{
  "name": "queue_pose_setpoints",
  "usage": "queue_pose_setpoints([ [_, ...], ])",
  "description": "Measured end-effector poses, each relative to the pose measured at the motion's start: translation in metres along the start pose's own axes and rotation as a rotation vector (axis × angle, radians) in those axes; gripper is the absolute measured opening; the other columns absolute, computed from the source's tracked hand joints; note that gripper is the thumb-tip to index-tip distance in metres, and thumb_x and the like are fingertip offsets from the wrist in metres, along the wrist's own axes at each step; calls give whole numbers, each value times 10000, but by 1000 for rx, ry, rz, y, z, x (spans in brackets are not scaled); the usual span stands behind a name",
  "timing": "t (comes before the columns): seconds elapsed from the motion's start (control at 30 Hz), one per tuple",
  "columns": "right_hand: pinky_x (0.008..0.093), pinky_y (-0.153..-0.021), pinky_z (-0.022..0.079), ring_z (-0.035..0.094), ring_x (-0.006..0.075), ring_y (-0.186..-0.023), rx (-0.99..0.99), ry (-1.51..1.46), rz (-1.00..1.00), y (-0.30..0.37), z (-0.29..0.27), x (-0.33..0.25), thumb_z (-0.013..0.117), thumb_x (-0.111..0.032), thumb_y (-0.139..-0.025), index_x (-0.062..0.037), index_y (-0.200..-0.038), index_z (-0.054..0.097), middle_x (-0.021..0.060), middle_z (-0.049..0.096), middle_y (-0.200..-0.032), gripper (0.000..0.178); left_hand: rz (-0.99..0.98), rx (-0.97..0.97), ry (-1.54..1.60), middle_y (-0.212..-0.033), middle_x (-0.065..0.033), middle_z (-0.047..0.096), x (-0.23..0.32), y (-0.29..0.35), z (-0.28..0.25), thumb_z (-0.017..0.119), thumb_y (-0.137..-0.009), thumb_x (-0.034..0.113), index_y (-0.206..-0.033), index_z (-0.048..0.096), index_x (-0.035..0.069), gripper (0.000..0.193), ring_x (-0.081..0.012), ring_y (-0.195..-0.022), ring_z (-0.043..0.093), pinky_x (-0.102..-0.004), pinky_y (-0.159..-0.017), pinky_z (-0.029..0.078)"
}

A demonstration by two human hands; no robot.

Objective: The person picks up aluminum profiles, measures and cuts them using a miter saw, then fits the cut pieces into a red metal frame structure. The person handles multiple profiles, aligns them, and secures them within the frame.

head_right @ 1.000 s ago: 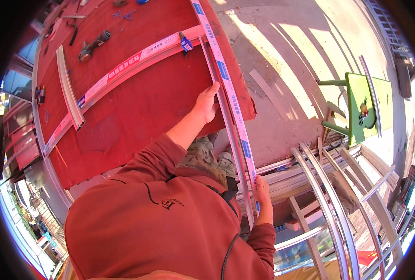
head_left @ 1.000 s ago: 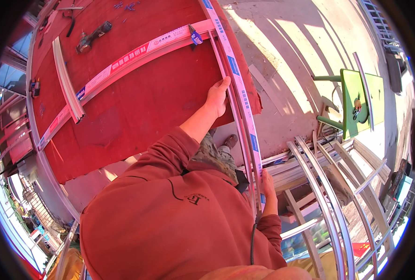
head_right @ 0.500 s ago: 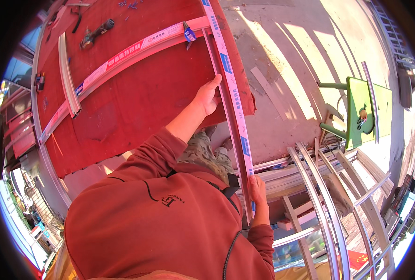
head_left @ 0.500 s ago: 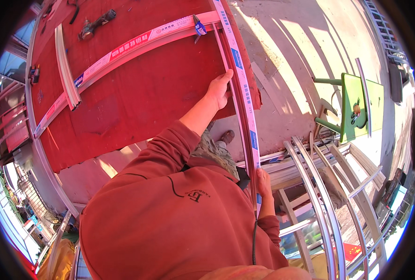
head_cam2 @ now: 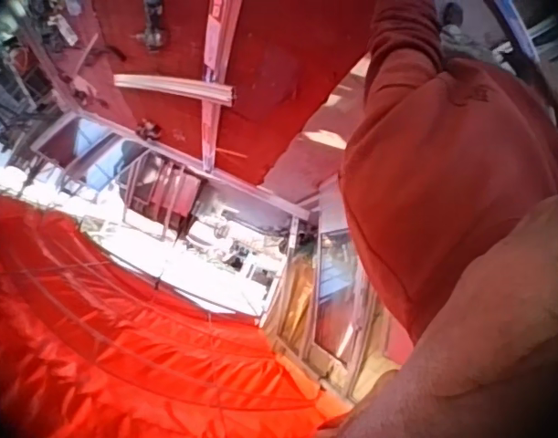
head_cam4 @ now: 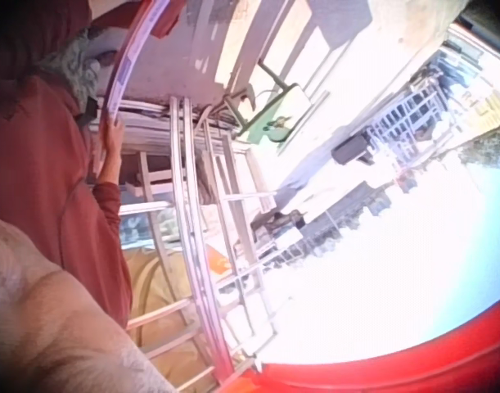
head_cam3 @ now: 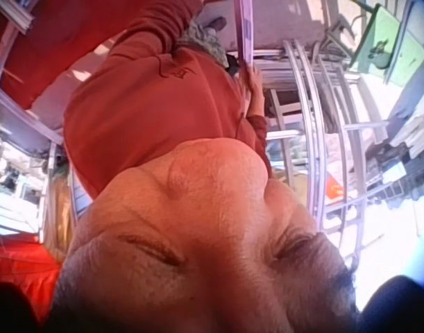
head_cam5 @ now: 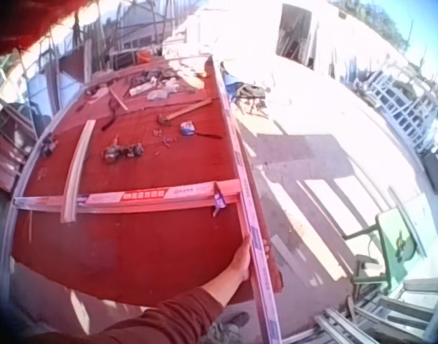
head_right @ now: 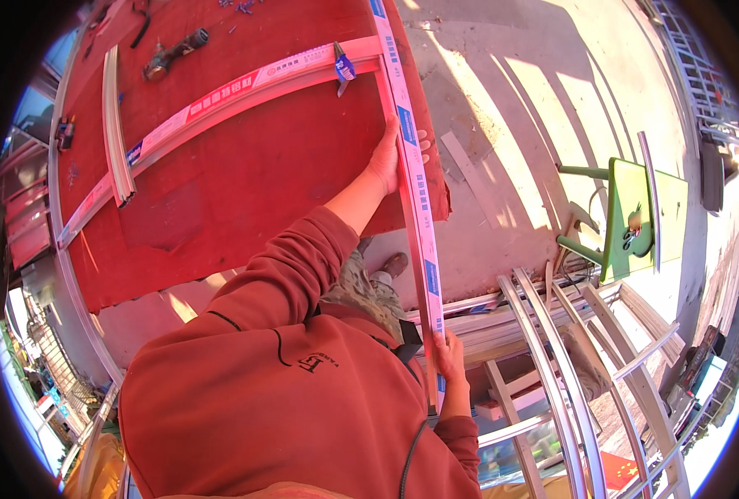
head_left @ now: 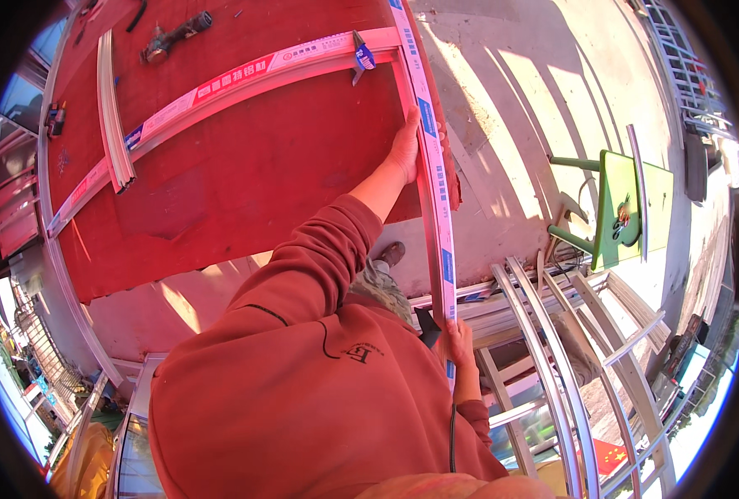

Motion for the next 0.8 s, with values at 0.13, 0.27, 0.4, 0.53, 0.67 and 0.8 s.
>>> queue_pose_setpoints([
  [0.13, 339, -727, 468, 573, 160, -791, 36, 10, -21, -2, 4, -6, 500, -611, -901, 18, -972, 641, 104, 638, -798, 649, 12, 258, -29, -1047, -117, 625, -3, -18, 0, 476, -740, 849, -1148, 580, 32, 919, -228, -980, 598, -412, -858, 497],
  [0.27, 369, -727, 477, 606, 200, -790, 85, 38, -66, -6, 10, 12, 542, -573, -896, 18, -1004, 646, 145, 656, -834, 609, 47, 418, -158, -1149, -169, 625, -7, -26, -4, 421, -787, 836, -1163, 602, -65, 994, -260, -1086, 580, -371, -935, 446],
  [0.4, 396, -714, 488, 630, 296, -788, 158, 218, -30, 0, 12, -9, 667, -414, -861, -10, -978, 637, 172, 644, -843, 421, 44, 491, -225, -1184, -199, 617, -9, -33, -4, 398, -802, 830, -1181, 580, -130, 1048, -287, -1143, 561, -361, -970, 417],
  [0.53, 438, -672, 487, 609, 377, -757, 427, 470, -68, -2, 28, -33, 715, -307, -838, -41, -920, 604, 172, 615, -810, 300, 96, 495, -219, -1168, -219, 620, -24, -53, -17, 379, -827, 810, -1151, 598, -134, 1022, -295, -1131, 573, -361, -961, 428],
  [0.67, 446, -691, 490, 619, 397, -797, 419, 471, 10, 1, 28, -43, 677, -322, -871, -35, -938, 622, 198, 638, -828, 300, 87, 424, -55, -1133, -126, 627, -1, -23, 12, 420, -840, 782, -1184, 599, -52, 921, -246, -1024, 605, -364, -905, 477],
  [0.8, 404, -780, 496, 624, 364, -909, 442, 319, 119, 22, 25, -43, 710, -323, -839, -71, -1055, 633, 171, 645, -967, 340, 97, 341, -56, -827, -49, 554, -7, -39, 4, 323, -867, 784, -1031, 528, 62, 768, -215, -677, 545, -339, -587, 486],
])
Point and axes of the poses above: each hand's wrist, its own y-axis away from the middle knuckle, its own z-axis out of the palm, x = y × z, the point moved 2 cm from there along -y, towards the middle knuckle
